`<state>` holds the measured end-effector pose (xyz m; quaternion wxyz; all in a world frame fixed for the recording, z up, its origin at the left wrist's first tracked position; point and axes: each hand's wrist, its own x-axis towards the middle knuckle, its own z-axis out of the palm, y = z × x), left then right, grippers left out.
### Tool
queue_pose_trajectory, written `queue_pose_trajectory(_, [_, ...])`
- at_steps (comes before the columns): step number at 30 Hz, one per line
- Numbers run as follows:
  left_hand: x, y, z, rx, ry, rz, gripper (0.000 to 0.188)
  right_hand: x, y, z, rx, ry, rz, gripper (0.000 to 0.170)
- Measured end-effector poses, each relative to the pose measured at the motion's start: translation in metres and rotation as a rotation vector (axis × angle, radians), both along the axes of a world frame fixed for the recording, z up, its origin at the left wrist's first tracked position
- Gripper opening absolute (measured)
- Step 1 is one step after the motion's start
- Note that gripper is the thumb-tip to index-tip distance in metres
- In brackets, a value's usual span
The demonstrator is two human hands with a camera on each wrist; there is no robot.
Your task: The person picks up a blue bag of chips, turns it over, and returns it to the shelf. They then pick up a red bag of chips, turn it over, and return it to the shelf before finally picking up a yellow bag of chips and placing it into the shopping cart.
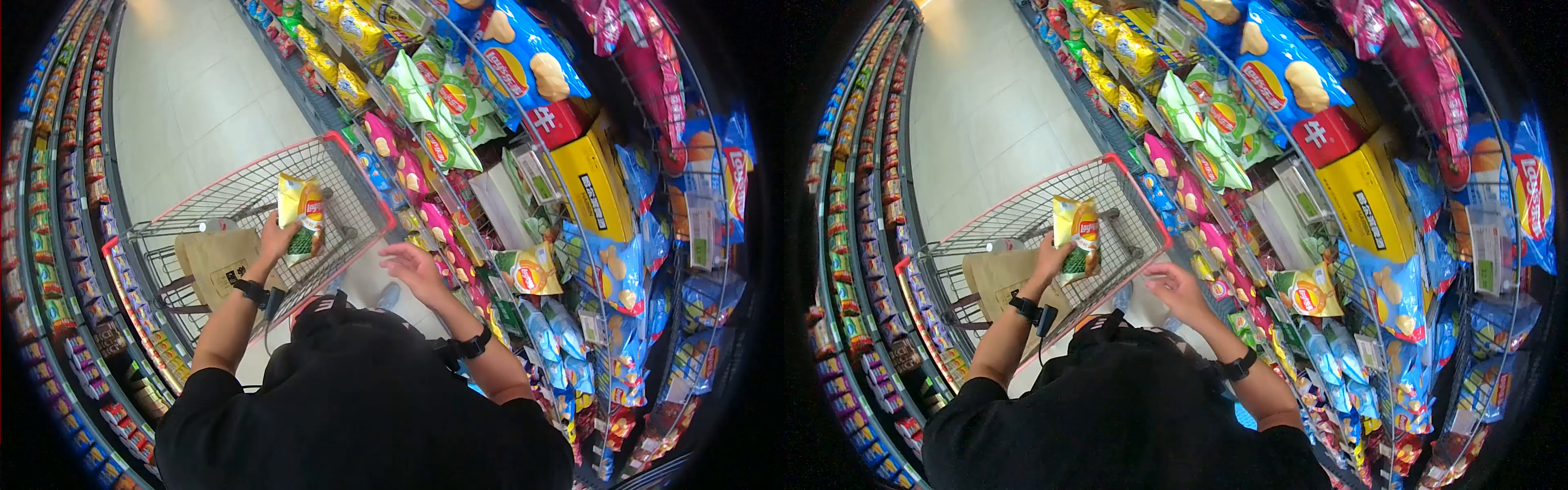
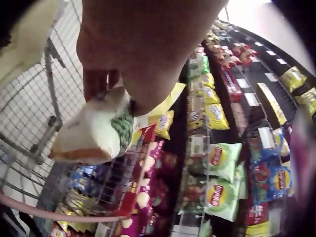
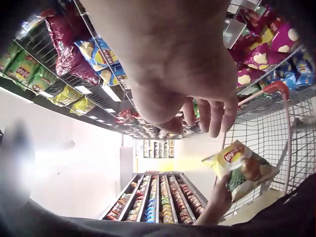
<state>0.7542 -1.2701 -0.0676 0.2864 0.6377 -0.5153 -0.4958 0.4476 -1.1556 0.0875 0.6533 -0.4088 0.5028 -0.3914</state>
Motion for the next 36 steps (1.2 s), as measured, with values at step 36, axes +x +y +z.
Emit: queue_pose_trajectory(36, [0.020, 0.349, -0.012, 0.574, -0.139, -0.265, 0.026, -0.028, 0.010, -0.004, 0.354, 0.195, 0.124, 0.021])
